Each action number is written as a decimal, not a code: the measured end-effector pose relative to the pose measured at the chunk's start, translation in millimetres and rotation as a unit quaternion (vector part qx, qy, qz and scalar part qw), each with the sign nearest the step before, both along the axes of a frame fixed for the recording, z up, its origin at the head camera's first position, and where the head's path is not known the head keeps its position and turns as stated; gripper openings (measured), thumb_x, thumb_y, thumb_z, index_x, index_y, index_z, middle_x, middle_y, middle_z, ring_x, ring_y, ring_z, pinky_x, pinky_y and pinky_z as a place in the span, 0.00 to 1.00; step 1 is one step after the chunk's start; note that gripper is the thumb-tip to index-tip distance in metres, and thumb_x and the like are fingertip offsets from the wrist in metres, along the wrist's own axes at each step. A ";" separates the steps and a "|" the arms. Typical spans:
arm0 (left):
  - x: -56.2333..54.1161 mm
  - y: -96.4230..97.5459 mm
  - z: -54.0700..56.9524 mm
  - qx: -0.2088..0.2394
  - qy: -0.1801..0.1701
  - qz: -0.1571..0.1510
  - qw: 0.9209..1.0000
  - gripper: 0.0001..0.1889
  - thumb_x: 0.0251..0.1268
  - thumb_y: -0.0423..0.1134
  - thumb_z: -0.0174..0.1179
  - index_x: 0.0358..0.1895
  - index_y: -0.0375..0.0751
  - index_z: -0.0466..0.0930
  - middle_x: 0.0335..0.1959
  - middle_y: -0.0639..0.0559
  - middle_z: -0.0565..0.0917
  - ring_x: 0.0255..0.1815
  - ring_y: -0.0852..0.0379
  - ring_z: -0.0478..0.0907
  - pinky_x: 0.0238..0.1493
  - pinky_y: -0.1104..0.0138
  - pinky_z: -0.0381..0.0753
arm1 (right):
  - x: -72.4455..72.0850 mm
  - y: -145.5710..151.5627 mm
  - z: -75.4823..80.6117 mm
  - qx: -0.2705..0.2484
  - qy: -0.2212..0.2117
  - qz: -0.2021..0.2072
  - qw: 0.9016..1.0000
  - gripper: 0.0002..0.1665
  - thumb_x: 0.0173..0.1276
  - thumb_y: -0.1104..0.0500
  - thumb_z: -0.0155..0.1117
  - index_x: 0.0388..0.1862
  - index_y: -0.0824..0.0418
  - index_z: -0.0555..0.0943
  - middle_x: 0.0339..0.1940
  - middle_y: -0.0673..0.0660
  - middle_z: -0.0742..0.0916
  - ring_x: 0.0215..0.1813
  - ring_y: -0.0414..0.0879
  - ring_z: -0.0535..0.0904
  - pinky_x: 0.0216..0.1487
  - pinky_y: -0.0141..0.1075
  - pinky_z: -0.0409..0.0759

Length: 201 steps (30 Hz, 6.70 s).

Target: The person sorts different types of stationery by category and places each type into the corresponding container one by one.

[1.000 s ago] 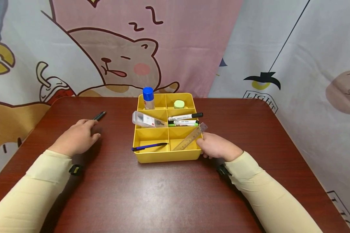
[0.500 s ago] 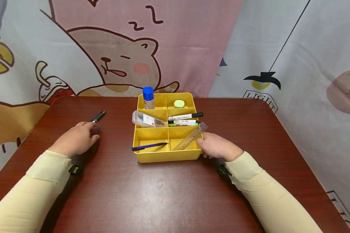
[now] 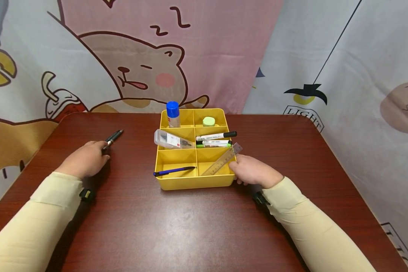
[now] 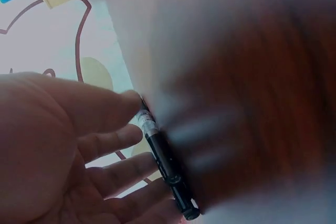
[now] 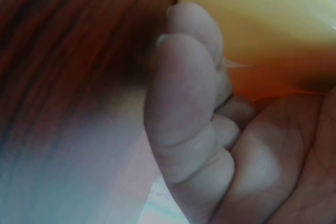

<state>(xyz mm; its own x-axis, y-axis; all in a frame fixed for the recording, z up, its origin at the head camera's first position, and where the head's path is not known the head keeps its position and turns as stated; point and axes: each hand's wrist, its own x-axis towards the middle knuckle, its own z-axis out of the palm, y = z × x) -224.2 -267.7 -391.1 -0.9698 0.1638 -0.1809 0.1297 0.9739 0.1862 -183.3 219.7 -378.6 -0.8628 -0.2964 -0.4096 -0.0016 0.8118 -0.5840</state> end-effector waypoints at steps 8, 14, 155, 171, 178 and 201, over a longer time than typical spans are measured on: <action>-4.1 -8.1 2.0 0.015 0.004 0.017 1.000 0.22 0.72 0.32 0.55 0.65 0.25 0.74 0.58 0.19 0.77 0.58 0.25 0.77 0.60 0.32 0.74 | -0.1 0.2 0.9 0.002 0.000 0.000 1.000 0.18 0.75 0.55 0.41 0.49 0.61 0.78 0.29 0.59 0.85 0.28 0.49 0.82 0.30 0.39 0.82; -5.9 -10.3 2.6 0.008 0.009 0.023 1.000 0.20 0.71 0.32 0.59 0.61 0.23 0.75 0.52 0.20 0.81 0.51 0.26 0.81 0.54 0.35 0.77 | 0.6 -0.1 -0.4 0.000 0.006 -0.002 1.000 0.17 0.73 0.56 0.41 0.46 0.61 0.78 0.27 0.58 0.85 0.26 0.49 0.81 0.29 0.39 0.82; 81.0 121.0 39.8 0.146 0.186 -0.142 0.961 0.07 0.70 0.32 0.61 0.45 0.40 0.87 0.44 0.49 0.89 0.42 0.52 0.81 0.46 0.54 0.82 | 0.6 0.3 1.2 -0.005 -0.003 -0.004 1.000 0.17 0.74 0.56 0.41 0.47 0.61 0.77 0.28 0.59 0.85 0.28 0.49 0.81 0.30 0.39 0.83; 80.0 129.9 37.0 0.166 0.209 -0.167 0.949 0.10 0.73 0.35 0.63 0.51 0.40 0.88 0.46 0.51 0.89 0.46 0.52 0.83 0.52 0.52 0.83 | 0.2 1.3 0.7 -0.009 -0.011 -0.008 1.000 0.18 0.75 0.55 0.41 0.48 0.62 0.77 0.28 0.59 0.85 0.27 0.50 0.81 0.30 0.39 0.82; 79.1 135.2 32.7 0.153 0.193 -0.177 0.953 0.10 0.71 0.34 0.66 0.52 0.39 0.88 0.47 0.49 0.90 0.48 0.50 0.85 0.55 0.50 0.85 | 0.3 0.1 1.0 -0.009 -0.013 -0.008 1.000 0.17 0.75 0.55 0.41 0.49 0.61 0.76 0.28 0.59 0.85 0.28 0.49 0.81 0.30 0.39 0.82; 71.3 108.1 41.2 0.136 0.140 -0.117 0.974 0.21 0.79 0.47 0.59 0.66 0.41 0.80 0.63 0.43 0.85 0.64 0.42 0.82 0.64 0.42 0.79 | 0.8 -0.1 1.4 -0.010 -0.010 -0.010 1.000 0.17 0.75 0.56 0.41 0.49 0.61 0.77 0.28 0.59 0.85 0.28 0.50 0.81 0.30 0.39 0.82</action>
<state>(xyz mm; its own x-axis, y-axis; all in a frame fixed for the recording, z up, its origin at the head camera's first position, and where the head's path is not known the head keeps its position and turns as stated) -152.9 -159.7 -349.9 -0.9053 0.3910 0.1660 0.4248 0.8315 0.3580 -182.5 219.6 -377.1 -0.8606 -0.2872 -0.4206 0.0264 0.7995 -0.6001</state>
